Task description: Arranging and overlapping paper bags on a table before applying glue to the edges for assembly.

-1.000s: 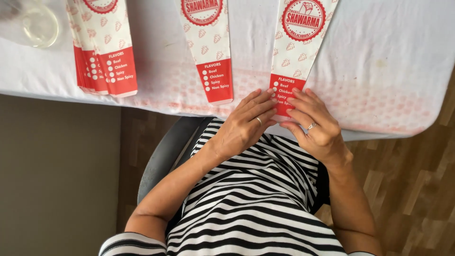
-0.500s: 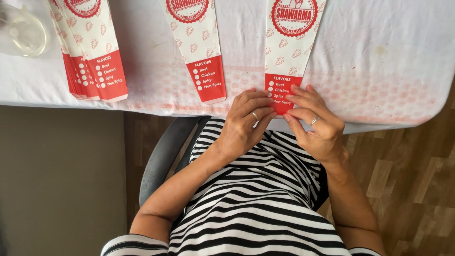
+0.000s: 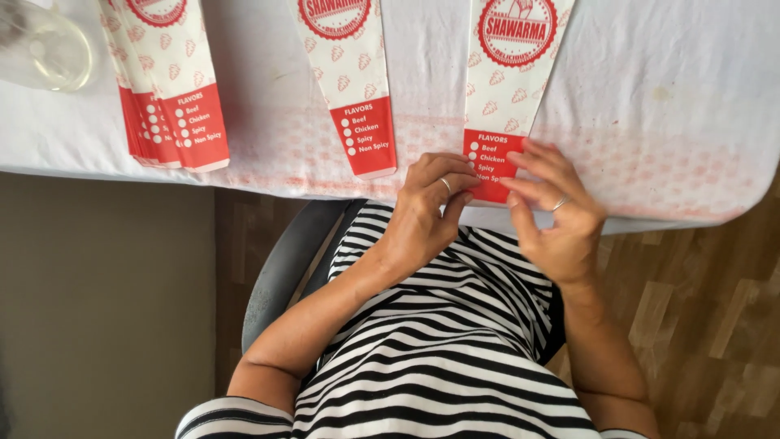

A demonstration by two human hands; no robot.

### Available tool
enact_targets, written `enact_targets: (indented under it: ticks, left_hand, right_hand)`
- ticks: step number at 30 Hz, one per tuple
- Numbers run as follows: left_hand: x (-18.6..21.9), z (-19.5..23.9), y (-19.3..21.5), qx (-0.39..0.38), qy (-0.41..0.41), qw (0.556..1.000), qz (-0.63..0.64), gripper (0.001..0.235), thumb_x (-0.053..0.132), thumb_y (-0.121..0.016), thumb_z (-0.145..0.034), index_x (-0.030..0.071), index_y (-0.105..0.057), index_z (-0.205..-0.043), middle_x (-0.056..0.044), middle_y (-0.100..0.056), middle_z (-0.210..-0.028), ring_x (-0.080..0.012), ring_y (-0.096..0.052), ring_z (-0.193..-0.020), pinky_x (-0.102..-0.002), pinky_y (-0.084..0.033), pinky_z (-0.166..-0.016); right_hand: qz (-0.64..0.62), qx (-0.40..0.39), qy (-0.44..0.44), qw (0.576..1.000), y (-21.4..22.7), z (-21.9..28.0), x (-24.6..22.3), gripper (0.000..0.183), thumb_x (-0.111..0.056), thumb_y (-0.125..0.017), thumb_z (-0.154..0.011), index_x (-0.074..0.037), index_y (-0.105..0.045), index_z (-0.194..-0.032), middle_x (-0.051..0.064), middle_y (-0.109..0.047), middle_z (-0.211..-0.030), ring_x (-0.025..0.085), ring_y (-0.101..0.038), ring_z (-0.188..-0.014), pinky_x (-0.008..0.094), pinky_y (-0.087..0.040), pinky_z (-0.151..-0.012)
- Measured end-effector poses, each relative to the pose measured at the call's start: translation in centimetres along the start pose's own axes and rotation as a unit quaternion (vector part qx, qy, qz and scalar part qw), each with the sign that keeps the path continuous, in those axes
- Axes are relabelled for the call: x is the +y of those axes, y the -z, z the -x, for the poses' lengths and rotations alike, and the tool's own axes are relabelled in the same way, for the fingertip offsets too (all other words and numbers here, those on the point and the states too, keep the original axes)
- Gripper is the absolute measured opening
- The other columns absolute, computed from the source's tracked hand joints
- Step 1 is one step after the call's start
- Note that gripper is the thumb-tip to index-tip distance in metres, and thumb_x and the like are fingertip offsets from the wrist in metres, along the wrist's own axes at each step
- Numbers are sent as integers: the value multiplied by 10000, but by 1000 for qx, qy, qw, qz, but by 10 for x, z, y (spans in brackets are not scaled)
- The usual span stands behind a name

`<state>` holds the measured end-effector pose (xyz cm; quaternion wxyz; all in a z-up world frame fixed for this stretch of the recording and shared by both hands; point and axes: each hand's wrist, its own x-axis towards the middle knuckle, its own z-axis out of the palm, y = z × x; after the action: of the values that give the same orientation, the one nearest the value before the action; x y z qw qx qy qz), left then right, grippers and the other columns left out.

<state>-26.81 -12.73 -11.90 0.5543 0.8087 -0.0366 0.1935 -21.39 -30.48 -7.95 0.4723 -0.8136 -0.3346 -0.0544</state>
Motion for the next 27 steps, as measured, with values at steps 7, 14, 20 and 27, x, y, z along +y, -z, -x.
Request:
enact_targets:
  ticks: [7,14,20,27]
  left_hand:
    - [-12,-6,34,11,-103,993,-63,114,-113,-671,-905,-35,-737,-956,-176,-694,-1034,-435,-662,-1050,-500,-536,-935]
    - [-27,4,35,-38,-26,929,-367,544,-73,-522,-1019,-51,-435,-1556,-319,-366,-1607,-513,-279,-1503,-607,-192,-1221]
    - [-3,2,-44,-148,-51,929,-335,712,-90,-483,-910,27,-333,-1596,-231,-260,-1681,-445,-240,-1584,-589,-298,-1252]
    - [5,-17,-96,-120,-114,953,-253,420,179,-687,-1061,53,-530,-1429,-219,-386,-1604,-453,-404,-1504,-538,-458,-1060]
  right_hand:
    - [163,33,79,983,-12,12,18,235,-84,-748,-990,10,-755,-1206,202,-708,-1323,396,-623,-1300,542,-314,-1195]
    - [171,-6,23,985,72,42,47,298,-8,-723,-984,9,-722,-1281,235,-664,-1398,448,-563,-1365,544,-354,-1206]
    - [184,10,-49,982,128,57,56,239,114,-666,-1048,127,-700,-1283,311,-654,-1386,472,-598,-1380,581,-406,-1280]
    - [190,84,-8,978,123,56,53,177,94,-627,-1081,184,-709,-1210,358,-570,-1452,546,-488,-1447,638,-439,-1246]
